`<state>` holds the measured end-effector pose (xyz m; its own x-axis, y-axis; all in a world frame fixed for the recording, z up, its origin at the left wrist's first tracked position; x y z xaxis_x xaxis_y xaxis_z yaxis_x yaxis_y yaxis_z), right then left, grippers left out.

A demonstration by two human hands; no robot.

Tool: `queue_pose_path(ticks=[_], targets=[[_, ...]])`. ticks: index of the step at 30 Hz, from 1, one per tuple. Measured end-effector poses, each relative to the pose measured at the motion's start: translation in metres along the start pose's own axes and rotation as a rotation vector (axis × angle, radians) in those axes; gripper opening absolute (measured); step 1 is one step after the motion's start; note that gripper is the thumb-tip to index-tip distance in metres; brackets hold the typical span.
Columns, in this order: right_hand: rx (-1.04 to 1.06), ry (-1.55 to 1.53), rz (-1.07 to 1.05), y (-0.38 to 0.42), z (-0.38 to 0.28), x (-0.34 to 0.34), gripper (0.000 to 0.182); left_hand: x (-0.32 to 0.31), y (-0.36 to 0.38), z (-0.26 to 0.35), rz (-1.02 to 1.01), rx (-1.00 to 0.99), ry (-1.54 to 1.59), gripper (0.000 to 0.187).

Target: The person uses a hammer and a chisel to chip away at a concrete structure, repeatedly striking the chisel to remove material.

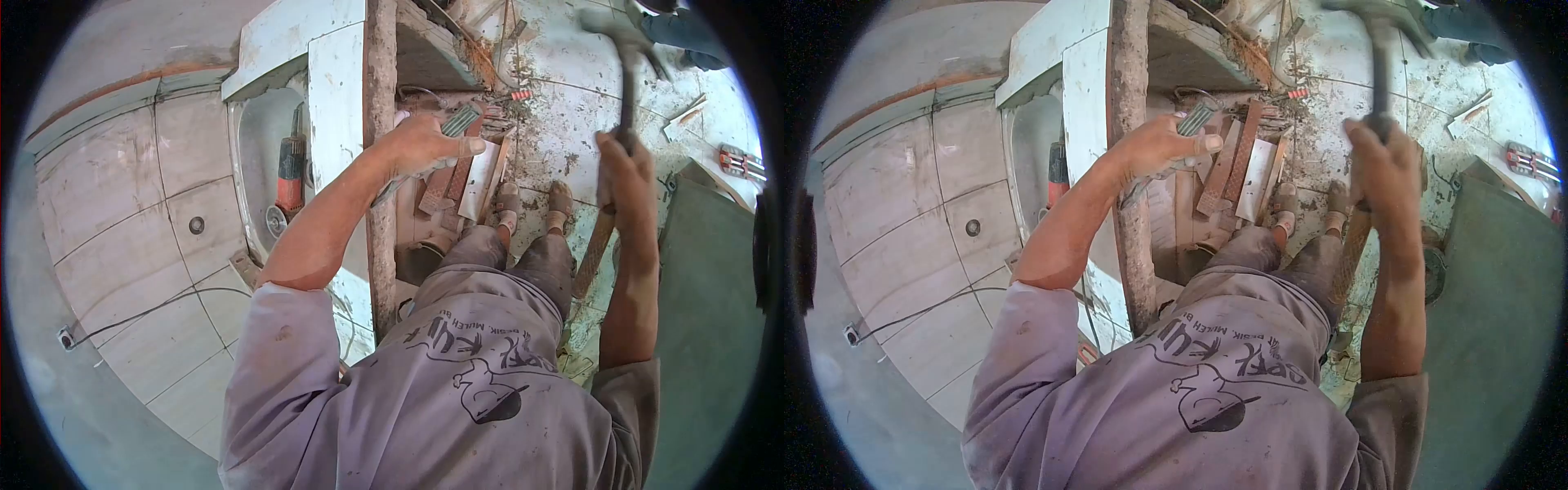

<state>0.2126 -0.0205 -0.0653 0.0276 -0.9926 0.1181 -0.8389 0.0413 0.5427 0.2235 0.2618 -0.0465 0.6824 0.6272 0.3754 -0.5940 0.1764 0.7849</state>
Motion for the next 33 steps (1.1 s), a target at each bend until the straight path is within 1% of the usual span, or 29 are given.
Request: queue_pose_path(ticks=[1, 3, 4, 5, 6, 7, 8, 9, 11, 13, 14, 15, 17, 18, 19, 21, 22, 23, 25, 26, 27, 28, 29, 31, 32, 33], targets=[[0.148, 0.345, 0.007, 0.004, -0.001, -0.012, 0.021, -0.001, -0.003, -0.006, 0.017, 0.010, 0.009, 0.054], [0.417, 0.445, -0.306, 0.019, 0.012, -0.033, 0.022, 0.000, -0.005, -0.005, 0.030, 0.015, 0.016, 0.052], [0.117, 0.443, -0.424, 0.014, 0.017, -0.027, 0.023, 0.006, -0.001, -0.002, 0.045, 0.062, 0.029, 0.052], [0.122, 0.449, -0.427, 0.009, 0.012, -0.025, 0.023, 0.010, 0.002, -0.002, 0.066, 0.110, 0.045, 0.051], [0.134, 0.399, -0.262, 0.002, 0.007, -0.018, 0.022, 0.010, -0.001, -0.005, 0.071, 0.109, 0.050, 0.051], [0.139, 0.345, -0.103, -0.002, 0.001, -0.012, 0.021, 0.007, -0.004, -0.009, 0.077, 0.049, 0.035, 0.052], [0.031, 0.124, -0.060, -0.006, -0.004, -0.009, 0.020, 0.004, -0.004, -0.011, 0.083, -0.009, 0.019, 0.053], [-0.029, 0.035, -0.102, -0.010, -0.003, -0.005, 0.022, 0.003, -0.004, -0.013, 0.088, -0.004, 0.022, 0.053], [0.169, 0.337, -0.089, -0.004, -0.005, -0.022, 0.022, 0.001, -0.006, -0.015, 0.060, 0.041, 0.028, 0.056], [0.286, 0.502, -0.348, 0.019, 0.005, -0.036, 0.023, 0.001, -0.005, -0.009, 0.068, 0.033, -0.014, 0.057], [0.205, 0.394, -0.391, 0.019, 0.008, -0.031, 0.022, 0.002, -0.003, -0.006, 0.087, 0.026, -0.055, 0.058], [0.208, 0.399, -0.397, 0.015, 0.007, -0.026, 0.022, 0.002, 0.000, -0.002, 0.092, 0.028, -0.049, 0.058], [0.155, 0.305, -0.087, 0.004, 0.003, -0.003, 0.021, -0.003, 0.008, 0.004, 0.047, 0.001, -0.052, 0.060], [-0.012, 0.023, -0.055, 0.000, 0.000, 0.006, 0.020, -0.004, 0.003, -0.004, 0.048, 0.003, -0.050, 0.060], [0.024, -0.086, -0.037, 0.001, -0.005, 0.008, 0.020, -0.006, -0.005, -0.014, 0.049, -0.013, -0.067, 0.063], [0.161, 0.328, -0.014, -0.008, 0.012, -0.007, 0.020, -0.005, -0.011, -0.017, 0.053, -0.039, -0.093, 0.065], [0.197, 0.454, -0.248, 0.006, 0.016, -0.024, 0.022, -0.003, -0.006, -0.014, 0.079, -0.032, -0.033, 0.064], [0.253, 0.410, -0.396, 0.023, 0.011, -0.033, 0.025, -0.002, -0.002, -0.011, 0.105, -0.025, 0.027, 0.063], [0.132, 0.412, -0.400, 0.017, 0.009, -0.017, 0.024, -0.002, 0.004, -0.008, 0.116, -0.034, 0.050, 0.064], [0.146, 0.414, -0.400, 0.008, 0.003, -0.014, 0.024, 0.002, 0.005, -0.007, 0.137, -0.043, 0.074, 0.064], [0.065, 0.246, -0.237, -0.002, 0.002, -0.006, 0.022, 0.003, 0.006, -0.006, 0.141, -0.038, 0.076, 0.064], [-0.024, 0.079, -0.078, -0.006, 0.003, 0.001, 0.021, 0.000, 0.006, -0.005, 0.068, 0.025, 0.040, 0.064], [-0.015, 0.001, -0.105, -0.007, -0.003, 0.004, 0.018, -0.003, 0.006, -0.006, -0.004, 0.079, 0.002, 0.064], [0.280, 0.404, -0.065, -0.003, 0.002, -0.016, 0.016, -0.001, 0.006, -0.005, 0.011, 0.067, -0.006, 0.064], [0.166, 0.442, -0.371, 0.011, 0.013, -0.032, 0.019, -0.002, 0.005, -0.004, 0.017, 0.060, -0.017, 0.064], [0.334, 0.502, -0.352, 0.022, 0.018, -0.035, 0.022, -0.007, 0.003, -0.011, 0.008, 0.060, -0.018, 0.064]])
Point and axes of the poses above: each hand's wrist, its own y-axis away from the middle knuckle, its own x-axis out of the back of the hand, z = x × y, the point moved 4 cm from there along -y, towards the middle knuckle, and after that the axes turned 3 degrees about x, right-handed, at the moved point
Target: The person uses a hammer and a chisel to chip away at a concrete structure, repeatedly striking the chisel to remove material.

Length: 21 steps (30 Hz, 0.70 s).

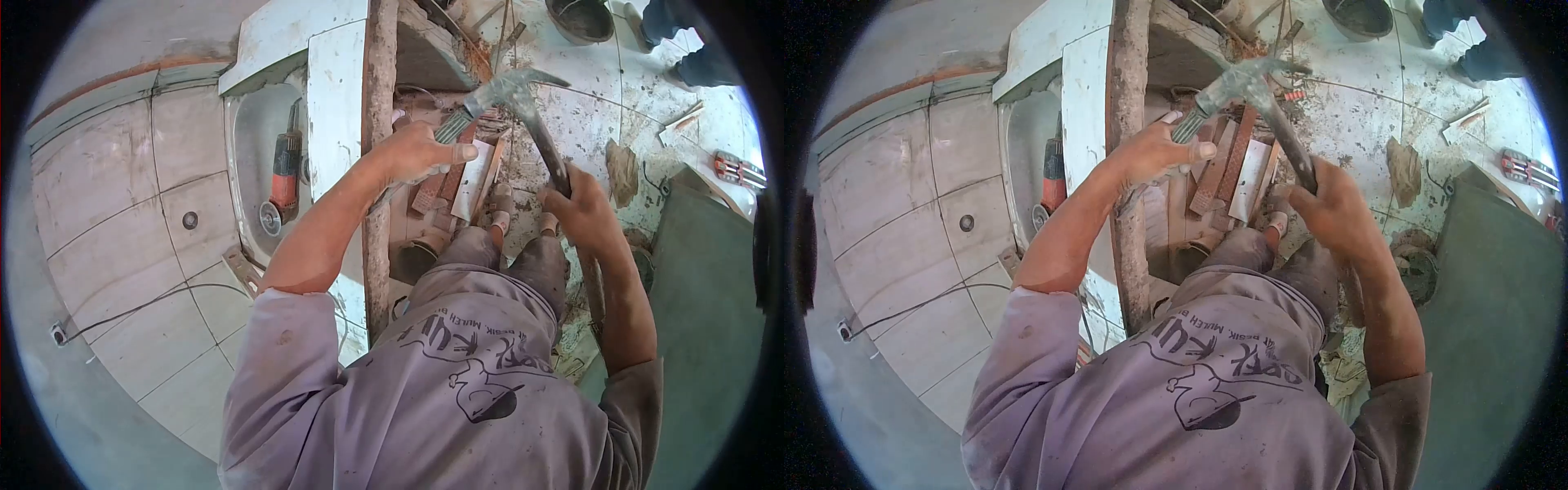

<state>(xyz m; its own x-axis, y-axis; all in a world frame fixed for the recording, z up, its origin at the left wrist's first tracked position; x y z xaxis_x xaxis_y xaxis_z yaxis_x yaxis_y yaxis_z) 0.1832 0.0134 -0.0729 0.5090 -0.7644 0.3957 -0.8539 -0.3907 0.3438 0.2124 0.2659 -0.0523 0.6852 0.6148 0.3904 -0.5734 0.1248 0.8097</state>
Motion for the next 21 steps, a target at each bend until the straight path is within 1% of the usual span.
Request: queue_pose_path(ticks=[2, 3, 4, 5, 6, 8, 9, 10, 13, 15, 16, 18, 19, 20, 21], targets=[[-0.119, -0.153, 0.054, 0.006, 0.004, 0.012, 0.024, 0.001, -0.007, -0.015, 0.135, -0.125, 0.002, 0.061], [-0.192, -0.187, 0.170, 0.003, 0.006, 0.022, 0.022, 0.002, -0.005, -0.013, 0.134, -0.118, 0.004, 0.061], [-0.271, -0.220, 0.290, -0.002, 0.007, 0.034, 0.020, 0.002, -0.002, -0.009, 0.083, -0.069, 0.030, 0.061], [-0.336, -0.457, 0.271, -0.007, 0.009, 0.046, 0.021, 0.001, -0.001, -0.008, 0.035, -0.024, 0.057, 0.061], [-0.276, -0.506, 0.255, -0.012, 0.012, 0.051, 0.022, 0.001, -0.001, -0.008, 0.037, -0.025, 0.060, 0.061], [-0.142, 0.013, 0.293, -0.019, 0.005, 0.036, 0.026, 0.004, -0.002, -0.005, 0.029, -0.048, 0.105, 0.056], [-0.043, 0.048, 0.131, -0.012, 0.008, 0.011, 0.029, 0.005, -0.002, -0.004, 0.029, -0.052, 0.100, 0.056], [-0.076, -0.027, -0.035, -0.004, -0.009, 0.004, 0.029, 0.005, -0.001, -0.005, 0.044, -0.048, 0.087, 0.055], [-0.072, -0.081, -0.010, -0.007, -0.006, 0.025, 0.024, 0.007, 0.004, -0.002, 0.085, -0.054, 0.087, 0.054], [-0.336, -0.379, 0.265, -0.011, 0.000, 0.045, 0.020, 0.005, 0.005, -0.006, 0.091, -0.048, 0.098, 0.054], [-0.282, -0.506, 0.241, -0.016, 0.001, 0.050, 0.021, 0.006, 0.001, -0.009, 0.071, -0.028, 0.077, 0.055], [-0.282, -0.210, 0.245, -0.024, -0.008, 0.038, 0.022, 0.006, -0.001, -0.010, 0.051, -0.011, 0.058, 0.055], [-0.111, 0.046, 0.049, -0.022, -0.014, 0.022, 0.022, 0.008, 0.001, -0.010, 0.062, 0.006, 0.043, 0.056], [-0.055, 0.028, -0.069, -0.011, -0.021, 0.011, 0.025, 0.011, 0.002, -0.009, 0.078, 0.019, 0.026, 0.057], [-0.095, 0.002, -0.105, -0.013, -0.017, 0.017, 0.025, 0.013, 0.005, -0.004, 0.081, 0.015, 0.024, 0.057]])
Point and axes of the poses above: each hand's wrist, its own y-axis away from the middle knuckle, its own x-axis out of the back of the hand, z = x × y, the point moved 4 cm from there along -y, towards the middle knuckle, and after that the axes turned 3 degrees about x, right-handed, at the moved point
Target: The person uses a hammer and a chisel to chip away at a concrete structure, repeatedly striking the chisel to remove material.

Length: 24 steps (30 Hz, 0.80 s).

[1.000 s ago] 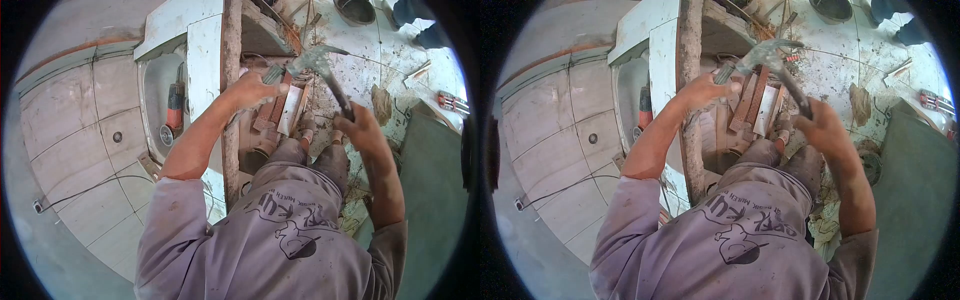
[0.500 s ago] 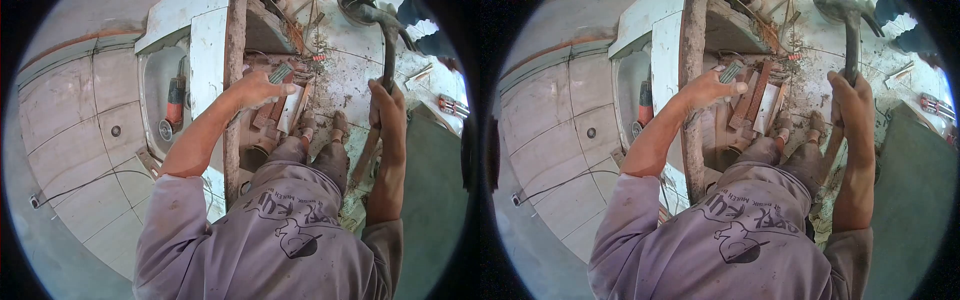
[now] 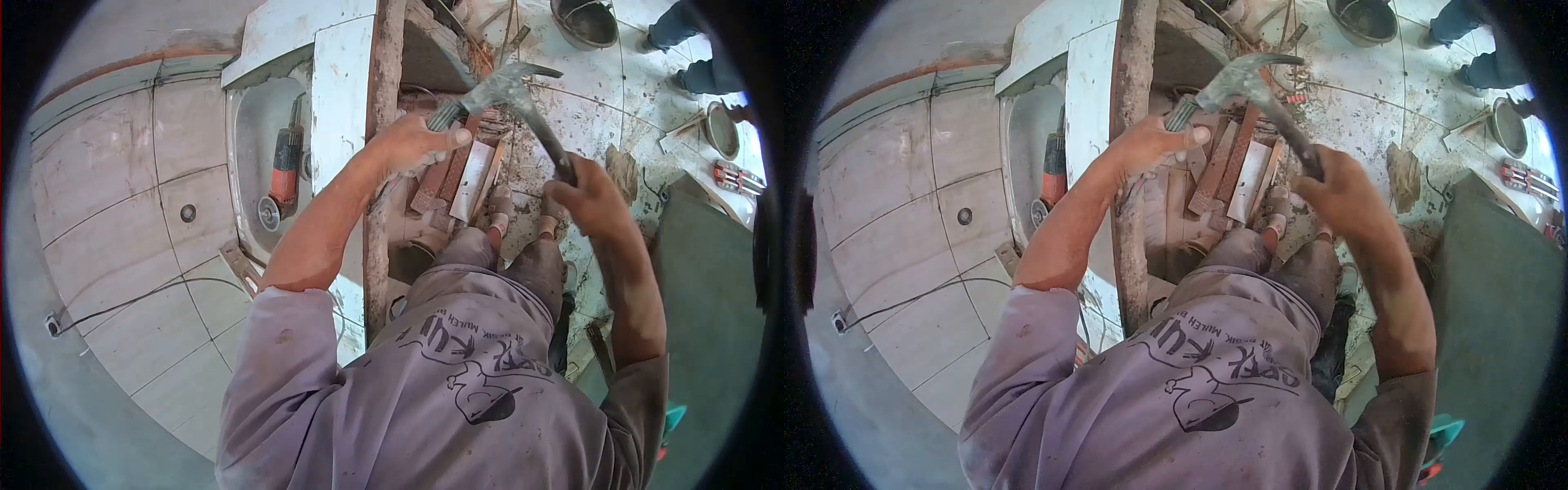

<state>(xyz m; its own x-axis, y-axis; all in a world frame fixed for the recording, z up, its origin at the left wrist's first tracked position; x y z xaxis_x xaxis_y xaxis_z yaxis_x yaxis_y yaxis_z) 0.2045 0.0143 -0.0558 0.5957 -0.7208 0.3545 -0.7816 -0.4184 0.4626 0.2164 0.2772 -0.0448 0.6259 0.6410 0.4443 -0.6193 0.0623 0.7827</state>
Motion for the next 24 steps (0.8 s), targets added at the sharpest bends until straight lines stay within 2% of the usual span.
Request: queue_pose_path(ticks=[1, 3, 4, 5, 7, 8, 9, 11, 13, 14, 15, 17, 18, 19, 21, 23, 24], targets=[[-0.039, -0.024, -0.045, -0.003, 0.005, 0.005, 0.026, 0.001, 0.007, 0.005, 0.010, 0.005, 0.026, 0.059], [-0.103, -0.093, 0.269, -0.011, 0.010, 0.020, 0.027, 0.000, 0.008, 0.003, 0.026, 0.016, 0.059, 0.061], [-0.260, -0.257, 0.278, -0.017, 0.010, 0.030, 0.027, -0.004, 0.005, 0.000, 0.021, -0.005, 0.055, 0.063], [-0.254, -0.255, 0.274, -0.020, 0.010, 0.027, 0.027, -0.005, 0.002, -0.001, 0.023, -0.036, 0.047, 0.066], [-0.089, -0.045, 0.304, -0.025, 0.006, 0.020, 0.026, -0.002, 0.008, 0.006, 0.021, -0.058, 0.011, 0.066], [0.088, -0.052, 0.100, -0.017, 0.006, 0.000, 0.025, -0.002, 0.009, 0.011, 0.013, -0.084, -0.028, 0.066], [0.072, 0.014, 0.039, -0.004, -0.005, -0.009, 0.024, -0.007, 0.006, 0.006, 0.006, -0.085, -0.028, 0.066], [0.022, -0.040, 0.067, 0.002, 0.000, 0.002, 0.022, -0.012, -0.003, -0.008, 0.076, -0.140, 0.011, 0.066], [-0.164, -0.212, 0.230, -0.002, 0.009, 0.019, 0.019, -0.006, 0.001, -0.006, 0.038, -0.085, 0.039, 0.064], [-0.171, -0.472, 0.260, -0.007, 0.016, 0.027, 0.018, -0.005, 0.004, -0.005, 0.004, -0.035, 0.066, 0.062], [-0.194, -0.521, 0.277, -0.008, 0.013, 0.033, 0.021, -0.006, 0.006, -0.004, 0.006, -0.035, 0.068, 0.062], [0.002, -0.022, 0.373, -0.020, 0.021, 0.014, 0.020, -0.006, 0.007, 0.004, 0.025, -0.111, 0.082, 0.059], [0.213, 0.157, 0.182, -0.013, 0.016, -0.006, 0.025, -0.006, 0.007, 0.004, 0.022, -0.114, 0.077, 0.059], [-0.065, 0.022, -0.102, -0.003, 0.002, -0.007, 0.029, -0.007, 0.007, 0.001, 0.026, -0.085, 0.106, 0.058], [-0.076, -0.102, -0.010, 0.000, 0.004, 0.009, 0.026, -0.004, 0.006, 0.001, 0.040, -0.066, 0.138, 0.057], [-0.125, -0.150, 0.319, -0.010, 0.016, 0.026, 0.023, -0.002, 0.008, -0.004, 0.046, -0.015, 0.119, 0.057], [-0.227, -0.433, 0.263, -0.014, 0.015, 0.034, 0.023, -0.003, 0.007, -0.010, 0.047, -0.005, 0.124, 0.057]])
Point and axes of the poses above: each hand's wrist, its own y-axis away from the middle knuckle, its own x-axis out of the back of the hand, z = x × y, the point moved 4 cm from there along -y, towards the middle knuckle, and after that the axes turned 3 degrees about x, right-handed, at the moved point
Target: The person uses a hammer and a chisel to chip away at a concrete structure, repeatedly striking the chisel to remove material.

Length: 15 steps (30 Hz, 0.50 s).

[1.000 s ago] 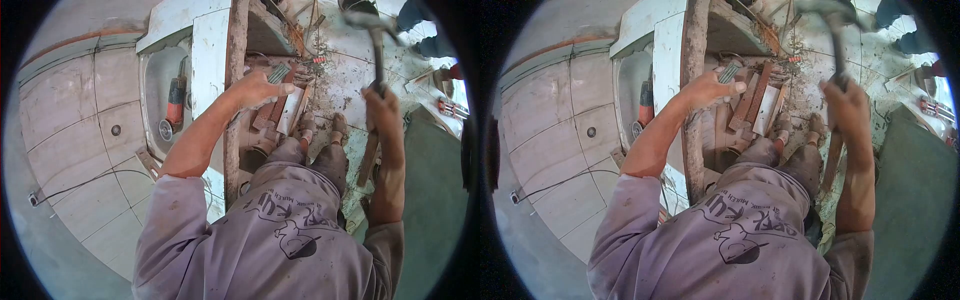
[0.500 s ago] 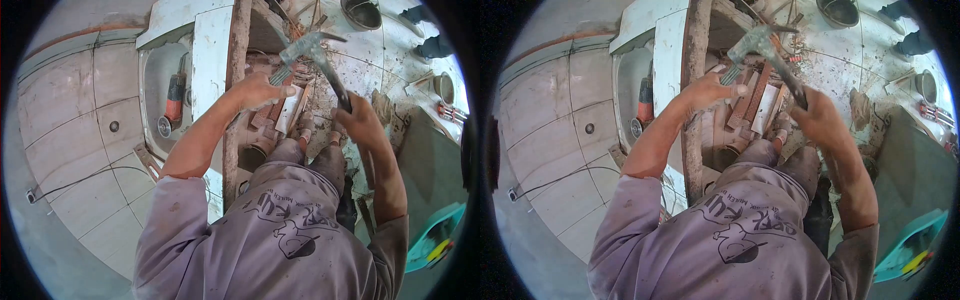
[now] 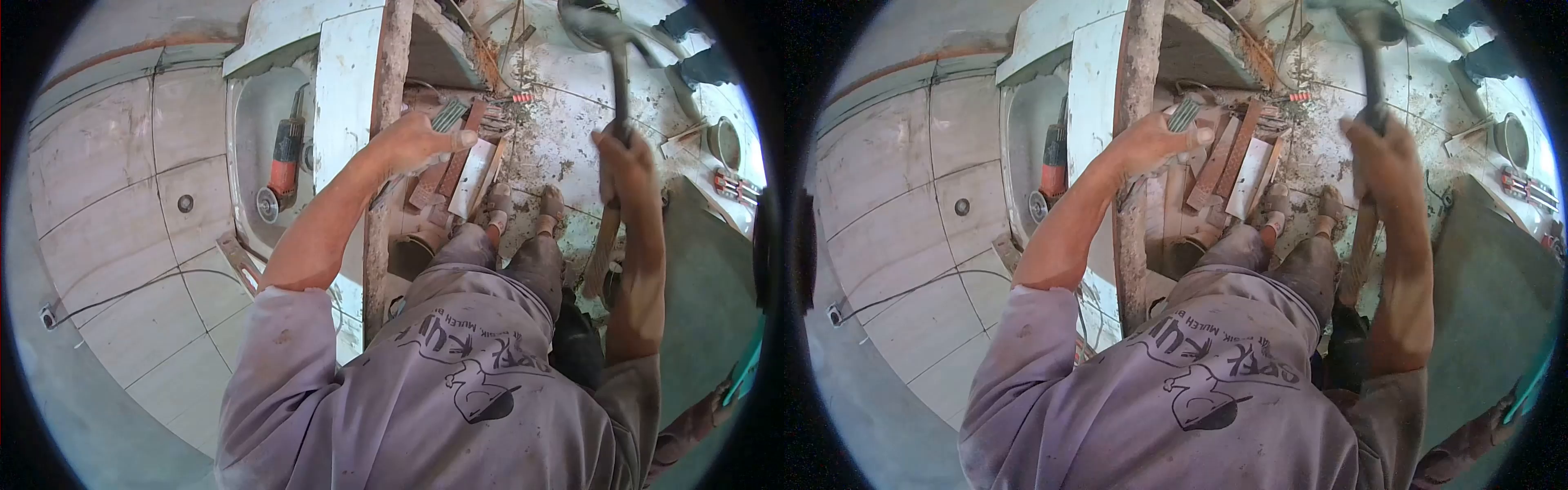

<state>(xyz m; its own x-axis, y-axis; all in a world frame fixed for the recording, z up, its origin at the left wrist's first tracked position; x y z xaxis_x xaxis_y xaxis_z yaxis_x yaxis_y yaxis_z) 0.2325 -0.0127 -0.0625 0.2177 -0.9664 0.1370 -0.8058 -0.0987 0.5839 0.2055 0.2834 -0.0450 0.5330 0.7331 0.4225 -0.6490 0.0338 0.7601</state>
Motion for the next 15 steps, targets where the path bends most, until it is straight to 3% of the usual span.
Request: queue_pose_path(ticks=[1, 3, 4, 5, 7, 9, 10, 11, 13, 14, 15], targets=[[0.012, -0.078, -0.053, -0.006, 0.003, 0.003, 0.024, 0.000, -0.006, -0.006, -0.029, 0.021, -0.014, 0.057], [0.333, 0.365, 0.088, -0.011, 0.017, -0.020, 0.026, 0.001, -0.013, -0.007, -0.058, 0.028, -0.036, 0.057], [0.337, 0.509, -0.261, 0.009, 0.003, -0.039, 0.029, 0.002, -0.012, -0.007, -0.019, 0.012, -0.055, 0.057], [0.310, 0.552, -0.293, 0.015, 0.003, -0.040, 0.028, 0.003, -0.011, -0.006, 0.022, -0.004, -0.073, 0.056], [0.246, 0.473, -0.257, 0.010, 0.000, -0.024, 0.027, 0.003, -0.002, 0.001, 0.029, -0.010, -0.054, 0.057], [0.157, 0.264, -0.003, -0.002, -0.002, -0.012, 0.022, 0.004, -0.003, -0.001, 0.033, -0.007, -0.033, 0.057], [0.047, 0.097, -0.037, -0.011, -0.004, -0.005, 0.022, 0.003, -0.009, -0.008, 0.002, 0.010, -0.052, 0.057], [0.084, -0.043, -0.114, -0.019, 0.000, -0.001, 0.025, 0.003, -0.013, -0.012, -0.023, 0.023, -0.071, 0.057], [0.473, 0.415, 0.123, -0.013, 0.003, -0.024, 0.026, 0.000, -0.010, -0.008, -0.008, -0.070, -0.017, 0.056], [0.495, 0.570, -0.242, -0.004, 0.009, -0.039, 0.035, 0.000, -0.010, -0.002, 0.003, -0.167, 0.031, 0.056], [0.288, 0.489, -0.357, 0.014, -0.008, -0.041, 0.032, 0.001, -0.009, 0.000, -0.002, -0.168, 0.028, 0.056]])
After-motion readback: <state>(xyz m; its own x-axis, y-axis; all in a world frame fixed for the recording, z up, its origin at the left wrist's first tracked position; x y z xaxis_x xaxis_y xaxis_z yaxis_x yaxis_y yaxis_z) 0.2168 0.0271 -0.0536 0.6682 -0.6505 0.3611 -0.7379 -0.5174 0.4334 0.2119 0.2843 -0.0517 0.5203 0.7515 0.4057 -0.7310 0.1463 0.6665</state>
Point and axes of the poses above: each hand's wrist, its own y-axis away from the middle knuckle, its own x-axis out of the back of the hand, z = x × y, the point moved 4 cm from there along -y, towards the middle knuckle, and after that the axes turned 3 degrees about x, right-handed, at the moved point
